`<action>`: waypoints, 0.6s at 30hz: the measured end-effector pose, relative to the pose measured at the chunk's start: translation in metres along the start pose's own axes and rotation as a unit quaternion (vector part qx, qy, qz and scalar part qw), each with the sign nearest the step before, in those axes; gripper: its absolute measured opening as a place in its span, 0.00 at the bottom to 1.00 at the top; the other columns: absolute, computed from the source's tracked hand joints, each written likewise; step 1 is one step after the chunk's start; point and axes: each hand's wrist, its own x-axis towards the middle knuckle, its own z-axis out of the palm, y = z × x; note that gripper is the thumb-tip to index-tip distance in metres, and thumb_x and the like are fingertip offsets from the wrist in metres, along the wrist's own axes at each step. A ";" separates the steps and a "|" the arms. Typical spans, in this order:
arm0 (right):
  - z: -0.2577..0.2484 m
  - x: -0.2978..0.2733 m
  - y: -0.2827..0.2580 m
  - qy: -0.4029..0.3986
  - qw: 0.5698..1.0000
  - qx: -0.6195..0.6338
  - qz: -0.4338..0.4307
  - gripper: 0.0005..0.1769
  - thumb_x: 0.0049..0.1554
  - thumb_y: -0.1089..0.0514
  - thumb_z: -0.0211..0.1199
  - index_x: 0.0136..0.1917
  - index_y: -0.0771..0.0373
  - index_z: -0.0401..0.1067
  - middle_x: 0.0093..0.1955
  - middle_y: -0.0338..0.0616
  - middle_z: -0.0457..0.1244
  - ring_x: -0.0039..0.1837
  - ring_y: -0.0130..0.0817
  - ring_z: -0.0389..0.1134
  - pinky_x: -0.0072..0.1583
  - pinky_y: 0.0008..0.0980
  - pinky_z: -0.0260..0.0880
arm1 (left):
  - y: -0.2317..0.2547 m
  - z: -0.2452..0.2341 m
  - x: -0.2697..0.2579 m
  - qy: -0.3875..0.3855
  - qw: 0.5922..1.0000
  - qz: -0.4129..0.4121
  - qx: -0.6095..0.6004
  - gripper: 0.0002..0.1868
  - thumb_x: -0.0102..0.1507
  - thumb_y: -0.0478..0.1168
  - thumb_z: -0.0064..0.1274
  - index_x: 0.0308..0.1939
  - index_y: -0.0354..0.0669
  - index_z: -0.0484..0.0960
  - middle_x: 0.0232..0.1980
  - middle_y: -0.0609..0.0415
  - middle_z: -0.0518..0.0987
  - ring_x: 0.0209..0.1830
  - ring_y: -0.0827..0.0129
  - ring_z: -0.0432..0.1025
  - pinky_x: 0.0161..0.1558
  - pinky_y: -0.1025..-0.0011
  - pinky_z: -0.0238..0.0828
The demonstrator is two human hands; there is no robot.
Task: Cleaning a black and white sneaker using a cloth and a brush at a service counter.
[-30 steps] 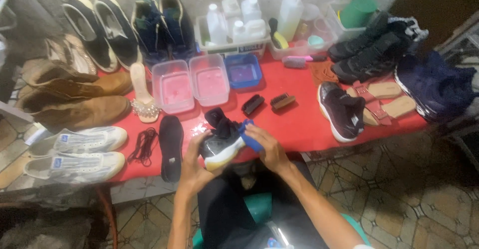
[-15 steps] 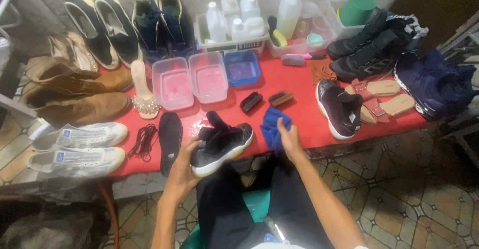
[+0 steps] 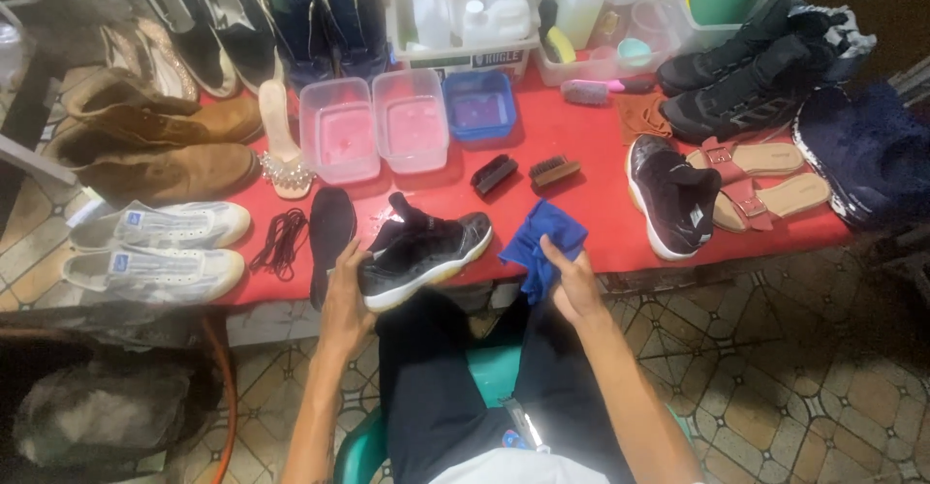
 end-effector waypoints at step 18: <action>0.030 0.016 -0.009 0.005 0.949 -0.303 -0.090 0.29 0.61 0.41 0.67 0.67 0.60 0.73 0.58 0.48 0.69 0.60 0.37 0.69 0.62 0.43 0.70 | -0.076 0.041 0.010 0.039 0.977 0.059 0.201 0.48 0.42 0.20 0.66 0.61 0.54 0.62 0.78 0.47 0.54 0.71 0.44 0.61 0.59 0.43 0.74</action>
